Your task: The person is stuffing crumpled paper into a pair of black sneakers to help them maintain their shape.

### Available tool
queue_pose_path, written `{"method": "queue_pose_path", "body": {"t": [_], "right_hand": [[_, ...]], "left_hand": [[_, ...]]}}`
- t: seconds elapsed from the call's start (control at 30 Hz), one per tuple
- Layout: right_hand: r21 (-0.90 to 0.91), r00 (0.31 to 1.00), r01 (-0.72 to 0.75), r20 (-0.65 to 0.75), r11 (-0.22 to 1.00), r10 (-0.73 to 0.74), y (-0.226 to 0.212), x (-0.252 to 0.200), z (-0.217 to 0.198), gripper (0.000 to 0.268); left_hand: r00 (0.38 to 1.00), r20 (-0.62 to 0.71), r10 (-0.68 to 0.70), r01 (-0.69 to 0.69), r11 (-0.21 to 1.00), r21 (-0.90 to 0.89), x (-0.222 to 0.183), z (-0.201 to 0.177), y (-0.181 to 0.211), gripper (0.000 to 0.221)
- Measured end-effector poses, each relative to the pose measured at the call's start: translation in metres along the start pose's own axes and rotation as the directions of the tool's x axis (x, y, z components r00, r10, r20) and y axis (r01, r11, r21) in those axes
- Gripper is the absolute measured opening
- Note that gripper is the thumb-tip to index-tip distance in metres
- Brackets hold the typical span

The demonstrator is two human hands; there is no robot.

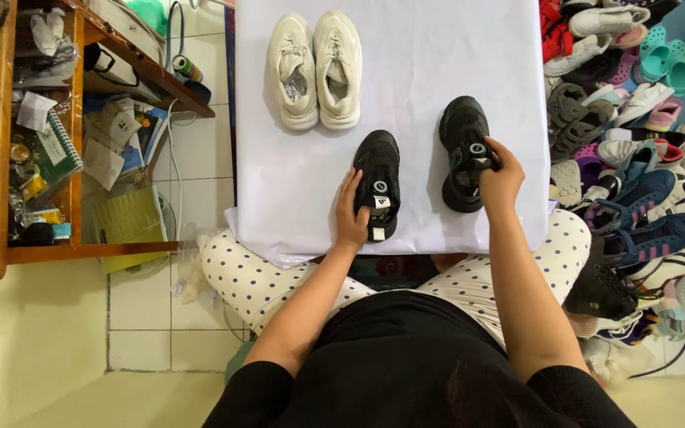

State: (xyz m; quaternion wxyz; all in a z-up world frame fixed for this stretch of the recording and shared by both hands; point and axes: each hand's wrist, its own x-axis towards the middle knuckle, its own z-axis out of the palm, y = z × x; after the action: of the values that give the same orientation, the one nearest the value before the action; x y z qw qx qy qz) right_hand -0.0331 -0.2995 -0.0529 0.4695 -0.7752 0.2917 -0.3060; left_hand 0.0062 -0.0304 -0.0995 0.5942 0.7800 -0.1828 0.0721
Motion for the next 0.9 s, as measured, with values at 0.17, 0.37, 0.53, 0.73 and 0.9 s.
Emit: {"method": "queue_pose_path", "body": {"t": [0.17, 0.37, 0.53, 0.73, 0.9], "right_hand": [[-0.223, 0.957, 0.020, 0.286, 0.975, 0.046, -0.035, -0.003, -0.022, 0.058], [-0.130, 0.904, 0.409, 0.194, 0.903, -0.381, -0.081, -0.041, -0.012, 0.053], [0.094, 0.804, 0.519, 0.284, 0.850, -0.522, -0.096, -0.085, 0.013, 0.045], [0.025, 0.793, 0.361, 0.518, 0.932, -0.321, -0.093, -0.105, 0.024, 0.041], [0.003, 0.793, 0.294, 0.557, 0.956, -0.246, -0.103, -0.100, 0.016, 0.038]], "left_hand": [[0.999, 0.045, -0.019, 0.020, 0.999, -0.029, 0.001, -0.004, 0.005, 0.069], [0.987, 0.158, -0.020, 0.027, 0.999, -0.041, 0.007, -0.010, 0.007, 0.087], [0.884, 0.350, -0.309, 0.266, 0.950, 0.166, 0.027, -0.031, 0.070, 0.087], [0.818, 0.398, -0.414, 0.306, 0.901, 0.308, 0.037, -0.025, 0.074, 0.079], [0.853, 0.353, -0.385, 0.245, 0.892, 0.379, 0.034, -0.017, 0.082, 0.065]]}}
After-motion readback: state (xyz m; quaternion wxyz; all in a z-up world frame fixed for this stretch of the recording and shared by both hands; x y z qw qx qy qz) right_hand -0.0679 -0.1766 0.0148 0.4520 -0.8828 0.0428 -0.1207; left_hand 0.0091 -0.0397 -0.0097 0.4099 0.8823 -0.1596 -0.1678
